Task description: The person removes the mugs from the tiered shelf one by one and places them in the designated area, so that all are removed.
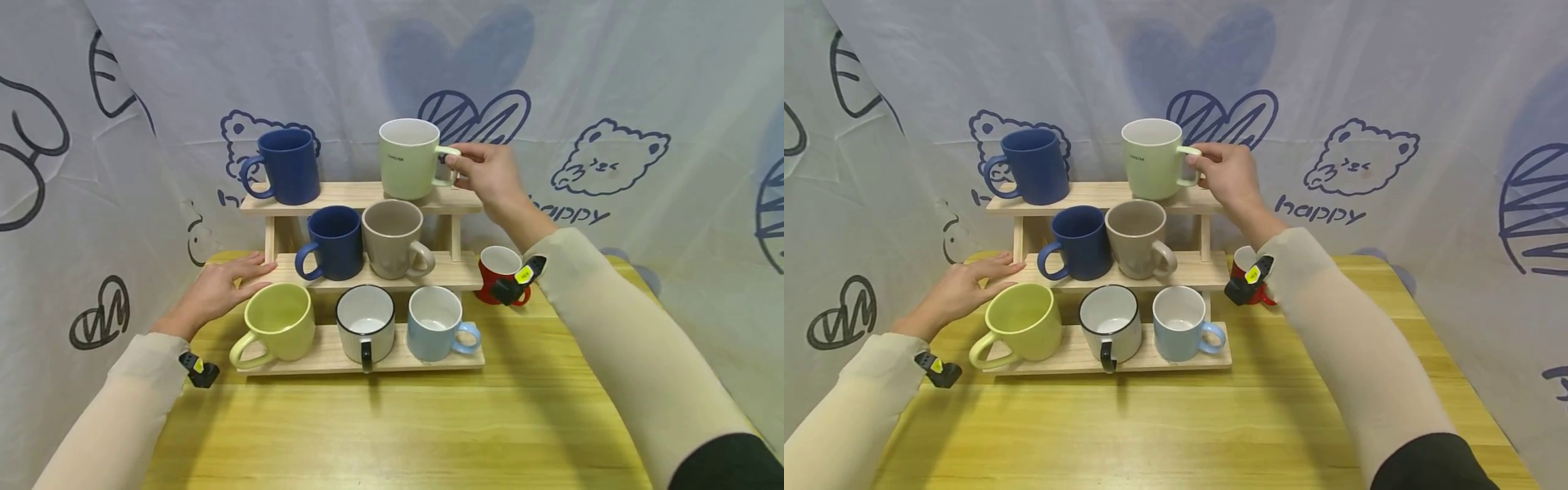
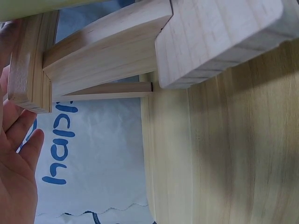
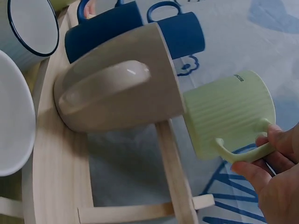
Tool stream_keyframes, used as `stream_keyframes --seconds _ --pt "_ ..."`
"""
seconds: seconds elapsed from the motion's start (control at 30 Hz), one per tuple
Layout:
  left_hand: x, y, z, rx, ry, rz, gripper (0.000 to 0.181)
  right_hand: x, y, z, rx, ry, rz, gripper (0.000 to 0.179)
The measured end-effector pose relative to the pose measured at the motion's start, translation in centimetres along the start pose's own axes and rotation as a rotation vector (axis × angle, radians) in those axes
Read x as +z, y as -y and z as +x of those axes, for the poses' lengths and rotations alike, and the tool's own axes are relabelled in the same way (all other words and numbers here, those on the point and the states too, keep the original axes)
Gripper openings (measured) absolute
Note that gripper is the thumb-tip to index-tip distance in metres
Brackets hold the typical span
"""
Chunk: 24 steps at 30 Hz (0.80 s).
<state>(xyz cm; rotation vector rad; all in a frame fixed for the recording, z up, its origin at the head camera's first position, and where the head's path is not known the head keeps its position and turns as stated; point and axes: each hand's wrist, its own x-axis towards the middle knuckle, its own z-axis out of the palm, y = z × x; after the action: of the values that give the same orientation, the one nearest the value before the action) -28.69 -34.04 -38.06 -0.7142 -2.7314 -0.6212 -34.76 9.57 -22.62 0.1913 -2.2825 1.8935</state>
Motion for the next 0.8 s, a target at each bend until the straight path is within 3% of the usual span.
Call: stream_keyframes --seconds 0.53,0.8 --pt "-0.1 -0.1 -0.1 -0.006 0.010 0.008 0.039 -4.7 0.6 -1.5 0.040 -0.051 -0.023 0.031" --pt "-0.1 -0.2 0.1 -0.003 -0.001 0.004 0.038 -7.5 -0.4 -2.3 0.028 -0.085 0.041 0.028"
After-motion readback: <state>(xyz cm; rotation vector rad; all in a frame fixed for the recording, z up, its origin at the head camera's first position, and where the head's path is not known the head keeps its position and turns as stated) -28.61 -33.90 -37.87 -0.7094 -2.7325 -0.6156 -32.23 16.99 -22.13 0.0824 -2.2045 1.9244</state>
